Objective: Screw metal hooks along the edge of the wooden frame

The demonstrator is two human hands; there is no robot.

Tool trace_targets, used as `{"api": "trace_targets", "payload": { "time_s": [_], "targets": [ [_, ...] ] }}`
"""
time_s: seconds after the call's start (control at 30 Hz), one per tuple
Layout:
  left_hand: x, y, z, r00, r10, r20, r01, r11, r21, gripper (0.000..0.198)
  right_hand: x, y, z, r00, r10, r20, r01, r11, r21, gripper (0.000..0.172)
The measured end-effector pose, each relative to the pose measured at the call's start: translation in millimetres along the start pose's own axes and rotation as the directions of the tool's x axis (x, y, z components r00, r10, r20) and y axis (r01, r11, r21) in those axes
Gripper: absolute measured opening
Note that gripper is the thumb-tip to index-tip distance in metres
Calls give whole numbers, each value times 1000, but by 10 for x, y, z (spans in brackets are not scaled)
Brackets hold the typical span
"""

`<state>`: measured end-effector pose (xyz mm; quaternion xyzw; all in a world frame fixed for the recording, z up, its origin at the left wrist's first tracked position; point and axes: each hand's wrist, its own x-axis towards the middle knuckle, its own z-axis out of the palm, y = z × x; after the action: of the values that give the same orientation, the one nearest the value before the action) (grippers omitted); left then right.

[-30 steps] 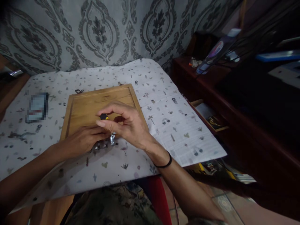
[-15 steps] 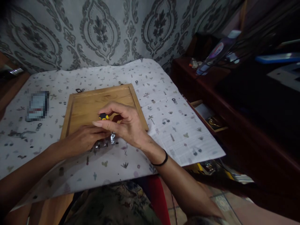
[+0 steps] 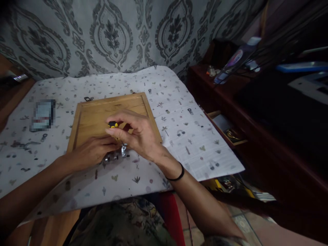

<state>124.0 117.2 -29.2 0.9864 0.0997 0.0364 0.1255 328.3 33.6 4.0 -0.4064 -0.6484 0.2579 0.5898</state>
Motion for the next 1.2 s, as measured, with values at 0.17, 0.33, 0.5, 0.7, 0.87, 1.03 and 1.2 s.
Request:
{"api": "trace_targets", "payload": {
  "time_s": [0.17, 0.33, 0.5, 0.7, 0.87, 1.03, 1.2],
  "targets": [
    [7, 15, -10, 1000, 6, 6, -6, 1000, 30, 39, -4, 37, 51, 996, 40, -82, -40, 999, 7, 30],
    [17, 54, -20, 999, 20, -42, -21, 1000, -15, 35, -36, 24, -29, 995, 92, 49, -93, 995, 23, 27],
    [39, 186, 25, 993, -83, -81, 81, 996, -22, 26, -33, 17, -93, 988, 103, 111, -106, 994, 21, 29],
    [46, 267, 265, 953, -148, -265, 151, 988, -9, 23, -37, 29, -80, 987, 134, 87, -143, 984, 107, 23],
    [38, 257, 316, 933, -136, -333, 126, 991, -52, 23, -24, 32, -21, 988, 155, 15, -155, 978, 137, 24],
    [42, 257, 278, 935, -206, -287, 193, 978, -75, 23, -16, -8, 22, 990, 142, -20, -141, 988, 62, 32],
    [46, 291, 256, 918, -303, -257, 296, 953, -65, 23, -36, -28, -74, 989, 101, 110, -103, 995, 16, 21]
  ]
}}
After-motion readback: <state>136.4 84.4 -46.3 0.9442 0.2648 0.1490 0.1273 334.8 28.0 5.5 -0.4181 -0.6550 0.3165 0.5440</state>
